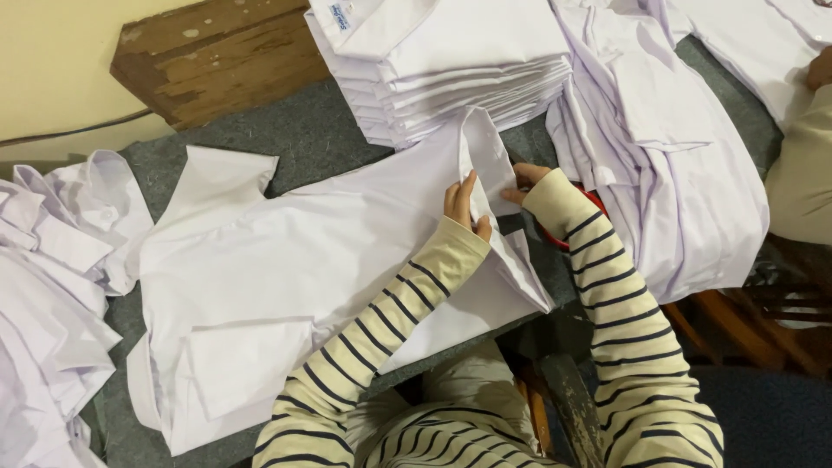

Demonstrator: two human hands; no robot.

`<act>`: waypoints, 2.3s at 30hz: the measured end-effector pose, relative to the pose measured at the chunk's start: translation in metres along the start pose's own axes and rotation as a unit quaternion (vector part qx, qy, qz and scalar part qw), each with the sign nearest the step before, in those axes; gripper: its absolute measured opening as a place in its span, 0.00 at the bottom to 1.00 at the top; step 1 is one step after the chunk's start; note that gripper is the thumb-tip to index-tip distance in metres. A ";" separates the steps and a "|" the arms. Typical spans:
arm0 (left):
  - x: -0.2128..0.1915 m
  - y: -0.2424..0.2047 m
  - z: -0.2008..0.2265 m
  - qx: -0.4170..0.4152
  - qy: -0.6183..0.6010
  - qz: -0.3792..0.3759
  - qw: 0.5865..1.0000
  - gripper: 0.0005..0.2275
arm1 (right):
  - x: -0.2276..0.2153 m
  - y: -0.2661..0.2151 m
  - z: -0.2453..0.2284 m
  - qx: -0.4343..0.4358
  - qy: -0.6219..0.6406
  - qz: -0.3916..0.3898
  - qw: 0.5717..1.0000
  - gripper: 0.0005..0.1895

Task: A person is neatly folding white shirts on a work table, smoothing the fabric and aligning the edges.

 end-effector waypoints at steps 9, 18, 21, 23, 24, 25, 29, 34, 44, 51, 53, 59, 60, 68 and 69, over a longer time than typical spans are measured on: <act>0.029 0.014 -0.029 -0.027 -0.097 -0.011 0.995 0.43 | 0.011 0.018 0.033 0.132 -0.019 -0.039 0.990 0.30; -0.024 0.044 -0.042 0.027 0.064 -0.117 0.991 0.13 | 0.000 -0.063 0.052 0.137 -0.066 0.185 0.971 0.15; -0.033 0.056 -0.076 0.069 0.242 -0.089 0.964 0.10 | 0.017 -0.104 0.057 0.202 -0.197 0.141 0.949 0.18; -0.033 0.060 -0.093 0.061 0.381 -0.103 0.917 0.12 | 0.032 -0.134 0.043 0.230 -0.238 0.060 0.942 0.22; -0.032 0.064 -0.099 0.061 0.380 -0.103 0.917 0.12 | 0.037 -0.138 0.046 0.231 -0.239 0.061 0.941 0.22; -0.030 0.067 -0.107 0.045 0.415 -0.130 0.899 0.14 | 0.044 -0.142 0.049 0.233 -0.235 0.066 0.941 0.22; -0.030 0.077 -0.093 -0.007 0.493 -0.233 0.838 0.25 | 0.088 -0.138 0.115 0.187 -0.212 0.163 0.945 0.24; -0.030 0.066 -0.088 -0.039 0.489 -0.272 0.828 0.31 | 0.098 -0.142 0.129 0.173 -0.169 0.217 0.946 0.19; 0.020 0.076 -0.141 0.018 0.417 -0.288 0.862 0.22 | 0.090 -0.159 0.077 0.109 -0.282 0.294 0.907 0.32; 0.033 0.098 -0.105 -0.008 0.448 -0.310 0.838 0.35 | 0.125 -0.143 0.100 -0.013 -0.416 0.248 0.875 0.34; 0.040 0.104 -0.108 0.012 0.506 -0.314 0.803 0.39 | 0.127 -0.141 0.107 0.024 -0.420 0.215 0.882 0.36; 0.040 0.105 -0.109 0.068 0.492 -0.273 0.824 0.37 | 0.126 -0.144 0.104 0.033 -0.413 0.194 0.889 0.42; 0.041 0.106 -0.112 0.068 0.493 -0.273 0.823 0.37 | 0.127 -0.144 0.106 0.032 -0.413 0.193 0.889 0.42; 0.035 0.111 -0.199 0.067 0.327 -0.269 0.903 0.30 | 0.122 -0.141 0.102 0.009 -0.406 0.240 0.882 0.42; 0.027 0.101 -0.187 0.067 0.328 -0.268 0.903 0.30 | 0.114 -0.140 0.089 0.007 -0.406 0.240 0.882 0.42</act>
Point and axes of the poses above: each hand's wrist, its own y-axis towards the middle knuckle, its own x-axis out of the palm, z = x × y, the point moved 3 cm from there along y, towards the middle knuckle, and after that the axes turned 11 degrees about -y, right-handed, at the moved point
